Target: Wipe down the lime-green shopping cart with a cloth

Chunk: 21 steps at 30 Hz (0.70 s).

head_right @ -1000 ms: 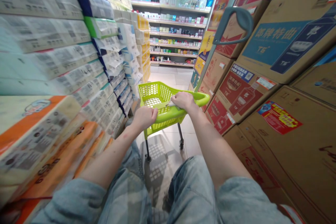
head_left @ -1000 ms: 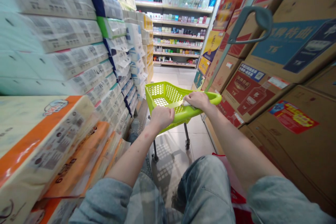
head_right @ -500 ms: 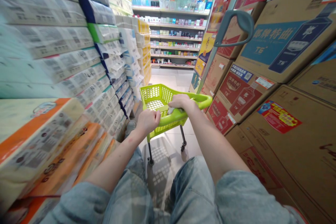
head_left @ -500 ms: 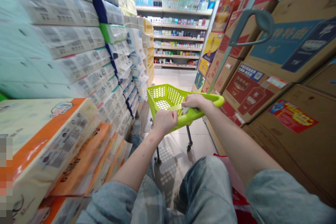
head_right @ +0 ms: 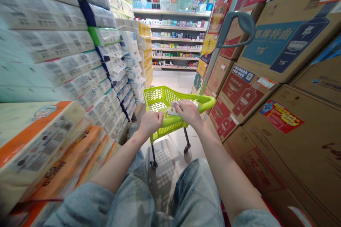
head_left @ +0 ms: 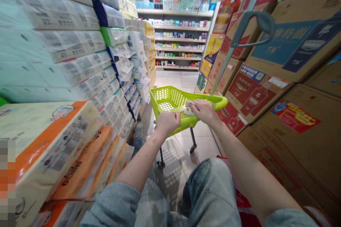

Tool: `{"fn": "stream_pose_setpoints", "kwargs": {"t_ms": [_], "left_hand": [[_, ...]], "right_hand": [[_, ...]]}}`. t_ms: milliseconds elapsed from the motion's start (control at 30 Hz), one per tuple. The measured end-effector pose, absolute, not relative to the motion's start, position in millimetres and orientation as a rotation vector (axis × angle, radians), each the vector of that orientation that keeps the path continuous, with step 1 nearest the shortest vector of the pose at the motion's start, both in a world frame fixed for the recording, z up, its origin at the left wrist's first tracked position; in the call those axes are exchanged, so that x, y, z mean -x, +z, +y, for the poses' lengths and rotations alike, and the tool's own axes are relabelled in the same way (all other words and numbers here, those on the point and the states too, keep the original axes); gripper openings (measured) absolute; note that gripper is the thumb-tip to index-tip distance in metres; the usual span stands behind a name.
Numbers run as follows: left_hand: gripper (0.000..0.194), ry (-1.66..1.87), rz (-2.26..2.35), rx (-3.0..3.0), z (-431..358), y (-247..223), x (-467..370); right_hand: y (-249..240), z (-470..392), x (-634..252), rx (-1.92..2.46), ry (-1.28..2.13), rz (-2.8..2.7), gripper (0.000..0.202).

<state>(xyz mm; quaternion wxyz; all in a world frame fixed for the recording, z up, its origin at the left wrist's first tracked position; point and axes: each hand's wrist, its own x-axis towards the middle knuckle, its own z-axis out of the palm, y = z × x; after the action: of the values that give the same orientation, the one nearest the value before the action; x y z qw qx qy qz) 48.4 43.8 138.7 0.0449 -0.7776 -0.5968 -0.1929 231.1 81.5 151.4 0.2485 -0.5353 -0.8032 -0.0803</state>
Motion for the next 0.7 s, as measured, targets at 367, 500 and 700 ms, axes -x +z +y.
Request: {"fn": "stream_pose_setpoints", "kwargs": {"t_ms": [367,500,700], "left_hand": [[0.058,-0.572,-1.821,2.382,43,140,-59],[0.058,-0.569,-1.838,2.356,45,138,-58],[0.057,-0.569,-1.875,2.332,46,137,-56]], "right_hand": [[151,113,-280,1.810,-0.017,-1.896,0.038],[145,104,-270,1.687,-0.126,-1.894,0.035],[132,67,-239,1.376,-0.209,-1.936,0.032]]}}
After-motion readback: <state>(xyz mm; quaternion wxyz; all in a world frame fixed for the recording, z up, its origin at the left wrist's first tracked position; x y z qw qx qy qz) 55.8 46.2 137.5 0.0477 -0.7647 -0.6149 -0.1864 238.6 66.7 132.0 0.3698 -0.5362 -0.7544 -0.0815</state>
